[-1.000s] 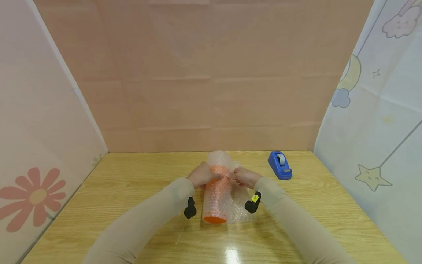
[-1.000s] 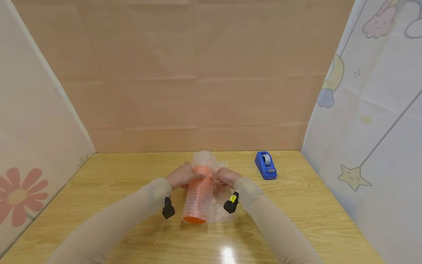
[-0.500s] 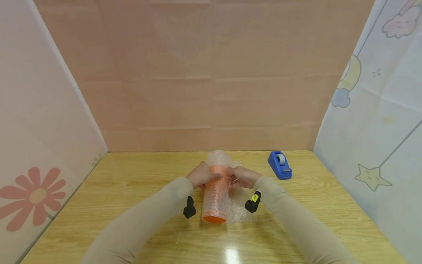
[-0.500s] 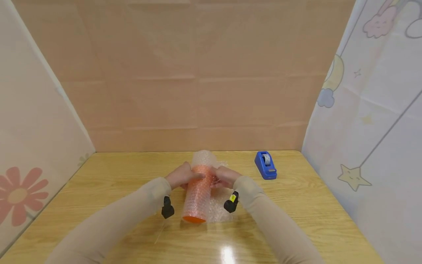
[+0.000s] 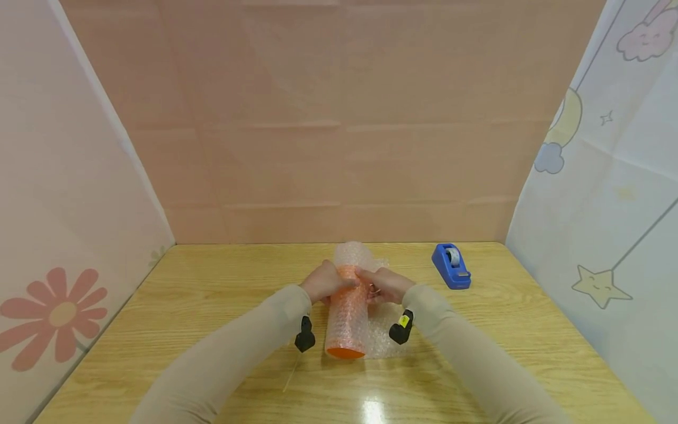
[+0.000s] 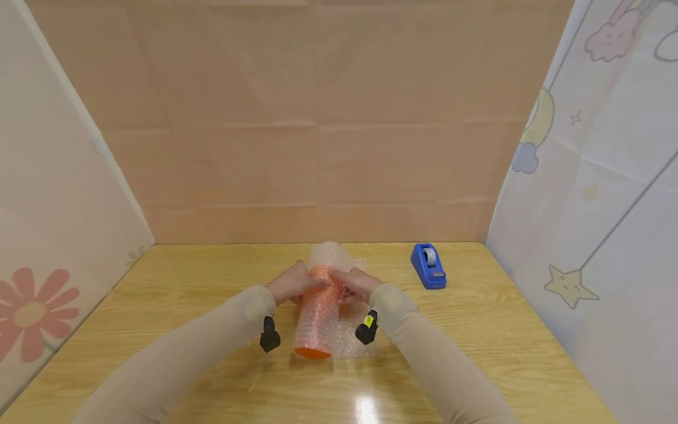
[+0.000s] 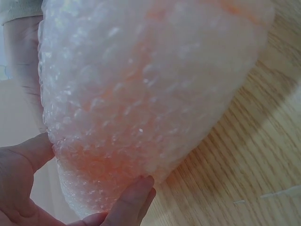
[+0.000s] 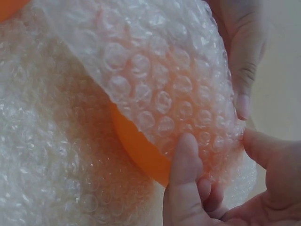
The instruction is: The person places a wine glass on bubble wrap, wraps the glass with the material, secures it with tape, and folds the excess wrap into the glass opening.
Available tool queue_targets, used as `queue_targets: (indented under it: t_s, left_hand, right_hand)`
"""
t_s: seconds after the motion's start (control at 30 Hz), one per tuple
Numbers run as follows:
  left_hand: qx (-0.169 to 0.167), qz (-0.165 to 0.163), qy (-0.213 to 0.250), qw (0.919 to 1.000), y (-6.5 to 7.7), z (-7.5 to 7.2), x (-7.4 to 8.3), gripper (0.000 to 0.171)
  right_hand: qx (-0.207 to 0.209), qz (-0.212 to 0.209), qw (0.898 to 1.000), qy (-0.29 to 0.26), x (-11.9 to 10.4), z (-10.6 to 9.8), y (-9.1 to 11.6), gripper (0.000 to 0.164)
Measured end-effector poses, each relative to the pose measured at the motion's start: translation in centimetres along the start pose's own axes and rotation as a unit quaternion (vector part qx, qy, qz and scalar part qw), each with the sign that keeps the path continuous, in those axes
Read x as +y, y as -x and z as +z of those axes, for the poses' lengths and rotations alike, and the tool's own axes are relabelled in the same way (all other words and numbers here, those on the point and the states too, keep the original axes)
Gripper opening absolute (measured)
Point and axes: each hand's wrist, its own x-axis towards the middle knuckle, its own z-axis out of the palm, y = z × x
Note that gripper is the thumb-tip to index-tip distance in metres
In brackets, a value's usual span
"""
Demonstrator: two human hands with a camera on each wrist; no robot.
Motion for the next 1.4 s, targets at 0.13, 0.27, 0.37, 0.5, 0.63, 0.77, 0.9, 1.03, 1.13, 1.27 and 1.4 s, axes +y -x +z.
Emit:
queue_targets:
  t_s: [0.13,0.27,0.37,0.5,0.63,0.77,0.9,1.03,1.13,1.27,1.4]
  left_hand:
    - [0.003,0.003,0.009,0.9999,0.2,0.1,0.1,0.059]
    - [0.0,0.005,0.016,0.9999,0.4,0.0,-0.1,0.073]
    - [-0.022,-0.007,0.043,0.9988,0.2,-0.3,-0.5,0.075]
    - [-0.069,-0.029,0.118,0.9903,-0.2,-1.2,-1.2,0.06]
    - [-0.085,-0.039,0.17,0.981,-0.2,-1.6,-1.9,0.059]
    - [-0.085,-0.044,0.181,0.9787,-0.4,-1.6,-2.3,0.067]
    - [-0.084,-0.049,0.174,0.9798,-0.6,-1.6,-2.3,0.067]
    - [-0.084,-0.06,0.163,0.9812,-0.6,-1.5,-2.2,0.069]
    - [-0.086,-0.075,0.162,0.9802,-0.7,-1.4,-2.2,0.07]
    - [-0.09,-0.084,0.17,0.9776,-0.8,-1.3,-2.1,0.075]
    - [-0.093,-0.088,0.18,0.9752,-0.9,-1.2,-2.1,0.084]
  right_hand:
    - [-0.004,0.002,1.0,0.005,-0.1,-0.1,0.1,0.043]
    - [-0.008,0.008,1.0,0.003,-0.3,-0.2,0.2,0.041]
    - [-0.01,0.013,1.0,-0.004,-0.3,-0.2,0.2,0.037]
    - [-0.009,0.019,1.0,-0.014,-0.3,-0.2,0.2,0.034]
    - [-0.005,0.022,1.0,-0.019,-0.3,-0.2,0.2,0.032]
    - [-0.008,0.026,0.999,-0.021,-0.5,-0.3,0.3,0.031]
    - [-0.005,0.03,0.999,-0.025,-0.6,-0.4,0.3,0.03]
    - [0.001,0.034,0.999,-0.024,-0.7,-0.3,0.3,0.03]
    - [0.002,0.034,0.999,-0.017,-0.8,-0.2,0.4,0.031]
    - [-0.009,0.031,0.999,-0.009,-0.8,-0.3,0.6,0.042]
    - [-0.023,0.033,0.999,-0.008,-0.8,-0.6,0.7,0.055]
